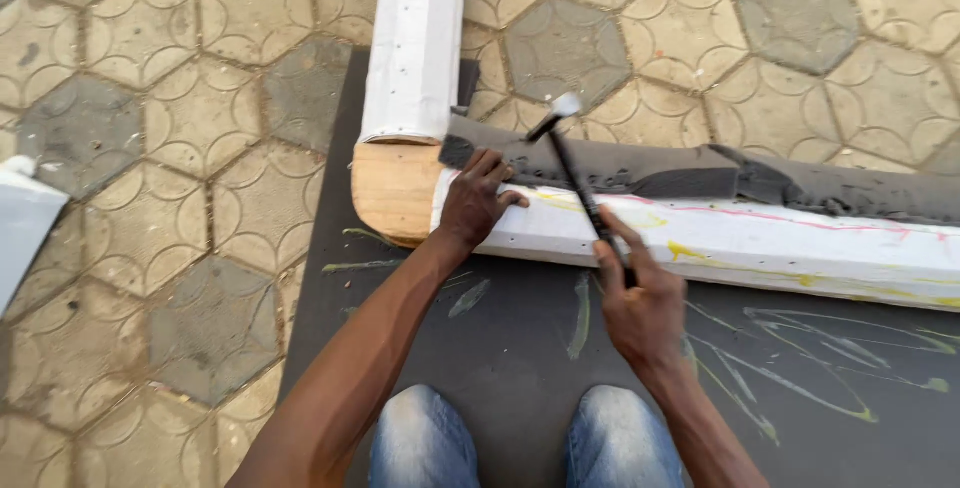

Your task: Attaching foam padding to a wooden furniture frame using a hammer

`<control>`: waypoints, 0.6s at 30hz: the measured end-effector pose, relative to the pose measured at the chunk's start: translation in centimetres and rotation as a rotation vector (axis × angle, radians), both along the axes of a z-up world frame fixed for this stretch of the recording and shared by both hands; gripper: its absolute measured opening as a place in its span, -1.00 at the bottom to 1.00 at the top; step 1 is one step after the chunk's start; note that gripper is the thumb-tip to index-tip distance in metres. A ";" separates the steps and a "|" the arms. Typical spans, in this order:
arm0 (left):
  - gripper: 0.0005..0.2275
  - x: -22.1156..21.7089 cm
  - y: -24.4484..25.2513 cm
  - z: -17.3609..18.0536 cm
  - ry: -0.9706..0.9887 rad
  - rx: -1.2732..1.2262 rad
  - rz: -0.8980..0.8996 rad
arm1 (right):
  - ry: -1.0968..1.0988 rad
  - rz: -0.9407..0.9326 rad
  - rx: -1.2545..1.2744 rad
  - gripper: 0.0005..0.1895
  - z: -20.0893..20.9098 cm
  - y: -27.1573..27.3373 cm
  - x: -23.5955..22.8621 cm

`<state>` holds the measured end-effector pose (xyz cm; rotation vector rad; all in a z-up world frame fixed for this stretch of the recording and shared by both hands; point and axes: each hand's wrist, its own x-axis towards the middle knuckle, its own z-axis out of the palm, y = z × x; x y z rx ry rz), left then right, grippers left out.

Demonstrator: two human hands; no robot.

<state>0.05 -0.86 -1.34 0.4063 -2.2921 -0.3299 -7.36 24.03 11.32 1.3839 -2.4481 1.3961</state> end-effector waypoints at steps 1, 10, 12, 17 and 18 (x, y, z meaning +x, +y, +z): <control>-0.63 0.0 0.2 -1.0 0.010 0.009 -0.020 | -0.034 -0.070 -0.090 -0.61 0.4 0.7 0.6; -0.64 0.7 0.3 -0.6 -0.030 0.006 -0.001 | -0.281 -0.047 0.140 -0.64 -0.5 0.1 -0.2; -0.64 0.8 -0.2 -1.0 -0.032 -0.006 0.011 | -0.331 -0.065 0.143 -0.61 -2.1 -1.4 -1.5; -0.60 0.3 -0.2 -0.9 -0.024 0.004 0.006 | -0.587 0.005 -0.035 -0.60 -4.7 -10.5 -5.9; -0.62 0.4 -0.3 -0.4 -0.012 -0.010 -0.012 | -0.565 0.044 -0.038 -0.61 -5.3 -13.2 -6.7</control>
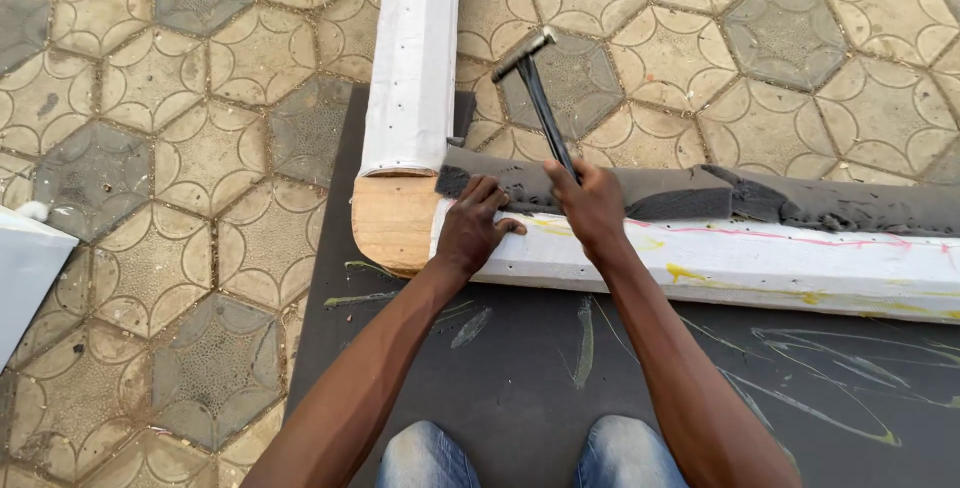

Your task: Attaching foam padding to a wooden furniture frame using a hammer

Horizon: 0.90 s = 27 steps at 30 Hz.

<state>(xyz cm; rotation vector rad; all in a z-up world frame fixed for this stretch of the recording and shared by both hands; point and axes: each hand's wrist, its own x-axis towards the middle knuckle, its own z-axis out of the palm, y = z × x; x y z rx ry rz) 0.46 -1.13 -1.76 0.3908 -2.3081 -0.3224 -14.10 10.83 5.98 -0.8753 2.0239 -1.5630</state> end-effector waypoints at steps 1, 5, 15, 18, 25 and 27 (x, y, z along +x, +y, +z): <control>-0.64 0.3 0.3 0.1 0.006 -0.005 -0.018 | 0.017 0.035 -0.005 -0.57 -0.9 -2.5 -0.7; -0.65 0.2 0.4 0.3 -0.002 0.000 -0.004 | 0.089 0.089 0.030 -0.67 -4.8 -9.5 -1.7; -0.28 3.8 -2.4 5.5 -0.113 0.086 -0.143 | 0.219 0.197 0.269 -0.62 -4.1 -9.5 -0.6; -0.22 6.0 -3.9 6.7 -0.151 0.111 -0.117 | 0.200 0.221 0.262 -0.55 -5.4 -9.4 -0.5; -0.14 5.3 -5.2 4.9 -0.352 0.130 -0.100 | 0.297 0.242 0.270 -0.56 -6.0 -9.6 -1.0; -0.19 5.3 -4.9 4.0 -0.343 0.122 -0.077 | 0.298 0.238 0.265 -0.53 -5.6 -9.3 -0.6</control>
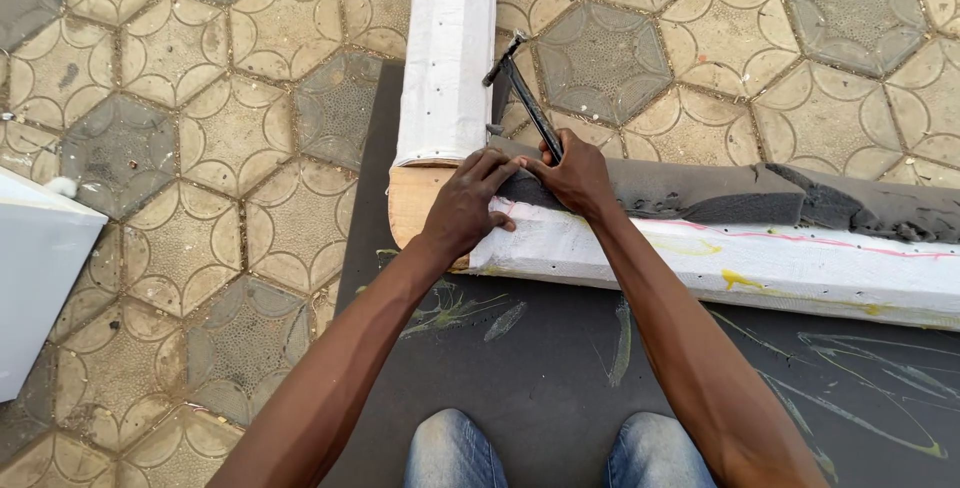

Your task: Attaching foam padding to a wooden furniture frame using a hammer

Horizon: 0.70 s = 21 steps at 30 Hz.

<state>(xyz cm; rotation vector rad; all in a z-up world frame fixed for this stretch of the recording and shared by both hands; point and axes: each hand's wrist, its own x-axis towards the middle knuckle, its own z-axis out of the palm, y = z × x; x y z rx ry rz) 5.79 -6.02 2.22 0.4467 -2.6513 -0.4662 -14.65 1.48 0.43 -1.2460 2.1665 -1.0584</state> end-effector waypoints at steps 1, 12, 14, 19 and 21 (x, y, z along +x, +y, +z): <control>-0.24 -0.1 0.1 -0.4 0.011 -0.005 0.025 | 0.003 0.001 0.001 -0.51 0.3 0.1 0.1; -0.49 0.3 0.8 -4.3 0.076 -0.248 0.040 | 0.155 0.020 -0.123 -0.46 -1.2 -0.2 1.0; -0.51 0.1 0.7 -5.0 0.090 -0.260 0.046 | 0.178 0.025 -0.131 -0.46 -1.3 -0.2 1.0; -0.48 -0.4 0.3 -5.2 0.012 -0.297 0.075 | 0.172 -0.007 -0.131 -0.45 -0.7 0.1 1.4; -0.47 -0.4 0.7 -4.8 -0.038 -0.296 0.067 | 0.158 -0.024 -0.114 -0.46 -0.5 0.5 1.7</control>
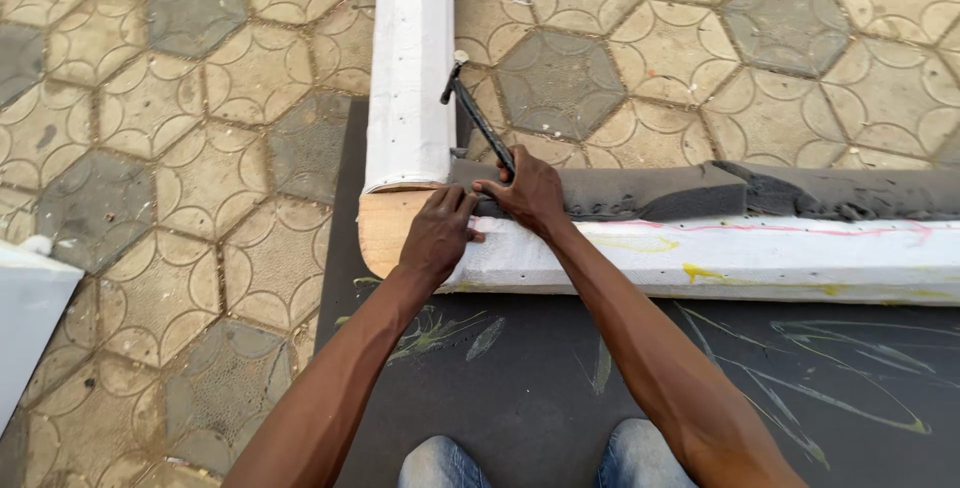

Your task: Attaching foam padding to a wooden furniture frame using a hammer

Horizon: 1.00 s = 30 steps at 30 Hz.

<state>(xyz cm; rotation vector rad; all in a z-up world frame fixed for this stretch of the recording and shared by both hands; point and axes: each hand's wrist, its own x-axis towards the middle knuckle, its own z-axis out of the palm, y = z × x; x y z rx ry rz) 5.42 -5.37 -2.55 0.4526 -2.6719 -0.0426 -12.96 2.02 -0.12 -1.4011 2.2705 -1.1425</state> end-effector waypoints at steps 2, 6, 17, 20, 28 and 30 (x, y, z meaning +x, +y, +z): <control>-0.46 -0.2 -0.2 0.7 -0.043 -0.010 0.003 | -0.008 -0.013 0.003 -0.46 0.4 -0.3 0.0; -0.38 -0.1 -0.1 1.6 -0.083 0.010 0.034 | -0.017 -0.026 0.034 -0.47 -0.1 -0.9 -0.3; -0.27 -0.6 -0.5 0.6 -0.124 0.012 0.070 | -0.063 0.003 0.030 -0.45 -0.5 -0.9 -0.8; -0.26 -0.7 -0.8 0.2 -0.113 -0.012 0.047 | -0.056 0.001 0.009 -0.44 -0.4 -0.9 -0.6; -0.24 -0.8 0.1 1.8 -0.089 0.037 0.051 | -0.101 -0.011 0.026 -0.45 0.6 -0.5 -0.6; -0.27 -0.7 0.1 1.8 -0.091 0.058 0.058 | -0.198 0.013 0.019 -0.47 -0.2 -0.8 -1.6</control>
